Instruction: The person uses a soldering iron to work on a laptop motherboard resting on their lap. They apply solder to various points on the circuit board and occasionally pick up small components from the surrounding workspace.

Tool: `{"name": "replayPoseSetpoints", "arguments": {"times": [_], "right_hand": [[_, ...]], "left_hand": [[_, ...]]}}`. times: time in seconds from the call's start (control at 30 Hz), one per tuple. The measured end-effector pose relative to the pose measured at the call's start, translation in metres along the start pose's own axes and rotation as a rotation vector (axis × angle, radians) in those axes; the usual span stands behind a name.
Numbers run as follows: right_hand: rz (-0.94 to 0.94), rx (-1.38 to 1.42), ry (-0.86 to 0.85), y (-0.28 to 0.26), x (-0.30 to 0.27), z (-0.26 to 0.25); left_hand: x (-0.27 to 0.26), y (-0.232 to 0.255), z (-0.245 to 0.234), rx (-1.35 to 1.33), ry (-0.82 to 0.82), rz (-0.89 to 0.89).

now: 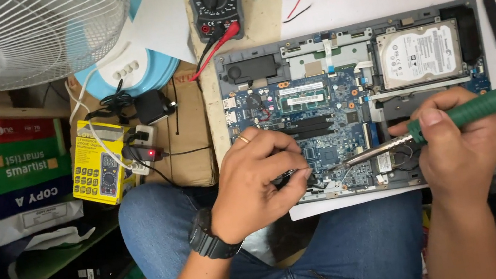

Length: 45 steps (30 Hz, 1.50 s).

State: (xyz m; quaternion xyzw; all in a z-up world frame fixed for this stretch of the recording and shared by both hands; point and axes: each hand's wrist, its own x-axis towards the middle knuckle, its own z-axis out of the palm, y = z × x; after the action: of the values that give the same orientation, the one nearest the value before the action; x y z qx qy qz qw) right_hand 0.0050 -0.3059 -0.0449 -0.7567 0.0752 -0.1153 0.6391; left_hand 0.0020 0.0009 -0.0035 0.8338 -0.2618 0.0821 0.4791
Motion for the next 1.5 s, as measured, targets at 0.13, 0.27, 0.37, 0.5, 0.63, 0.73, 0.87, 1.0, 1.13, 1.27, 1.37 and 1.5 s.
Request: {"name": "replayPoseSetpoints", "arguments": {"times": [0.13, 0.27, 0.37, 0.5, 0.63, 0.73, 0.87, 1.0, 1.13, 1.27, 1.37, 1.5], "right_hand": [[-0.013, 0.018, -0.002, 0.0026, 0.0001, -0.0003], [-0.004, 0.031, 0.008, 0.0030, 0.0005, 0.0000], [-0.002, 0.043, 0.014, 0.0045, 0.0008, 0.0002], [0.001, 0.057, 0.018, 0.0046, 0.0009, 0.0002], [-0.005, 0.053, 0.012, 0.0045, 0.0015, -0.0001], [-0.021, 0.041, -0.005, 0.0030, 0.0016, 0.0001], [-0.005, 0.026, -0.003, 0.0005, 0.0014, 0.0005], [0.011, 0.015, 0.005, -0.0003, 0.0012, 0.0013], [0.004, -0.004, -0.005, -0.0021, 0.0016, 0.0012], [0.005, 0.000, -0.005, -0.0027, 0.0013, 0.0014], [0.011, 0.010, 0.003, -0.0007, 0.0012, 0.0015], [0.003, 0.021, 0.000, -0.0014, 0.0015, 0.0022]], "left_hand": [[-0.0022, -0.0018, 0.0006, -0.006, -0.006, -0.006], [-0.0035, -0.0034, 0.0012, 0.001, -0.006, -0.005], [-0.0032, -0.0035, 0.0011, -0.001, -0.006, -0.002], [-0.0030, -0.0032, 0.0010, -0.008, -0.003, -0.003], [-0.0027, -0.0025, 0.0014, -0.002, -0.005, -0.006], [-0.0018, -0.0016, 0.0010, 0.002, -0.002, -0.005], [-0.0013, -0.0014, 0.0007, -0.002, -0.005, -0.003], [-0.0004, -0.0001, 0.0002, 0.001, -0.003, -0.008], [-0.0009, -0.0008, 0.0005, 0.000, -0.008, -0.008], [-0.0002, -0.0004, 0.0002, 0.004, -0.007, -0.006], [-0.0001, -0.0001, 0.0000, 0.001, -0.004, -0.005], [-0.0007, -0.0012, 0.0009, 0.000, 0.000, -0.001]]}}
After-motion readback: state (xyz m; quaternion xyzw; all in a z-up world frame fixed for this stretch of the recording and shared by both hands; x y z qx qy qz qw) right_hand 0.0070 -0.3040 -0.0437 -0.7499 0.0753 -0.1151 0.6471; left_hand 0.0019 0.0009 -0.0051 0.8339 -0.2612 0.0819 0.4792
